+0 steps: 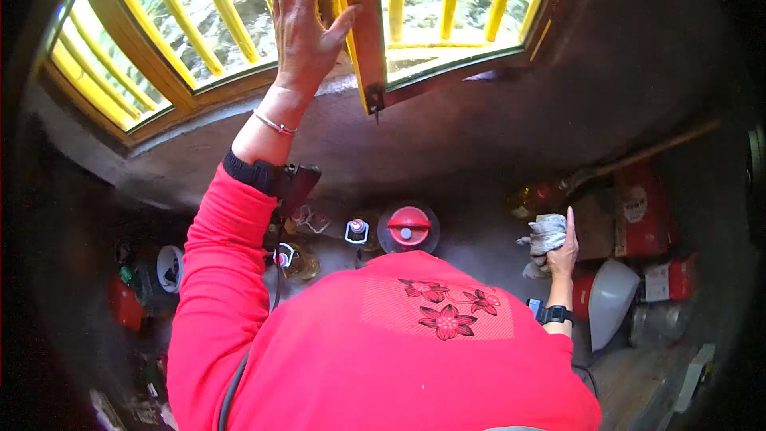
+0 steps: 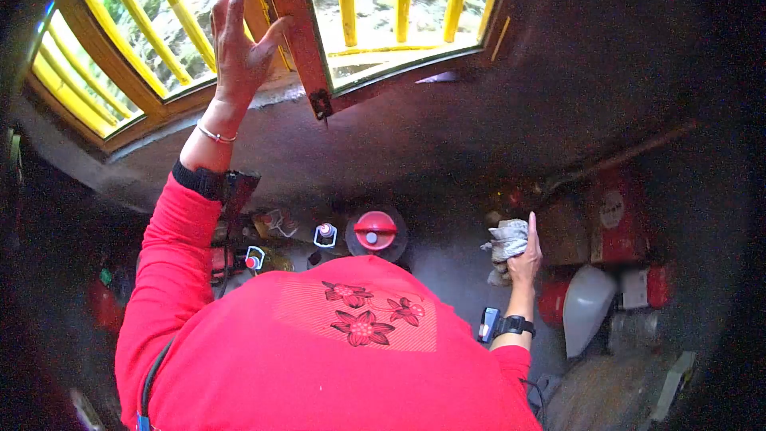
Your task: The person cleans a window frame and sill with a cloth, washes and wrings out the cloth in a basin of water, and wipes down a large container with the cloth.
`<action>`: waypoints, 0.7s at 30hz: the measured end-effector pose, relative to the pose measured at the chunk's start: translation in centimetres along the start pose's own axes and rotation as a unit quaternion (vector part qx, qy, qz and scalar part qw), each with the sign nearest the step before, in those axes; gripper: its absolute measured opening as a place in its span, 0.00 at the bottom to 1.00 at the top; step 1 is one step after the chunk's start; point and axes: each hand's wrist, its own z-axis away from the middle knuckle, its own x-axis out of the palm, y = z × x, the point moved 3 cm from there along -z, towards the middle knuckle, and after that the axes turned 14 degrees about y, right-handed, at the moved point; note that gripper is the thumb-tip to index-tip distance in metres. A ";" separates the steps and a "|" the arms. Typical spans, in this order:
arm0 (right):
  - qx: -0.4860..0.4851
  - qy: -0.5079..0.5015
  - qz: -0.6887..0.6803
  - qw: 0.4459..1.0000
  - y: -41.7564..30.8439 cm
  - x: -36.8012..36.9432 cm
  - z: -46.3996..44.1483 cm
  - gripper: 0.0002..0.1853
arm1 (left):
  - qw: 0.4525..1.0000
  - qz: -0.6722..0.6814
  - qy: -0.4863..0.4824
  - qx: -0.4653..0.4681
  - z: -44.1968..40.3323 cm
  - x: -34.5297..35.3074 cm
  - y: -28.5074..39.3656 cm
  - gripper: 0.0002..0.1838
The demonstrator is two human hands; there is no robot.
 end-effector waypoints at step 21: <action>-0.004 -0.044 -0.056 0.997 0.2 0.7 -0.2 0.39 | 0.965 -0.139 0.084 0.204 -12.3 3.7 -1.7 0.28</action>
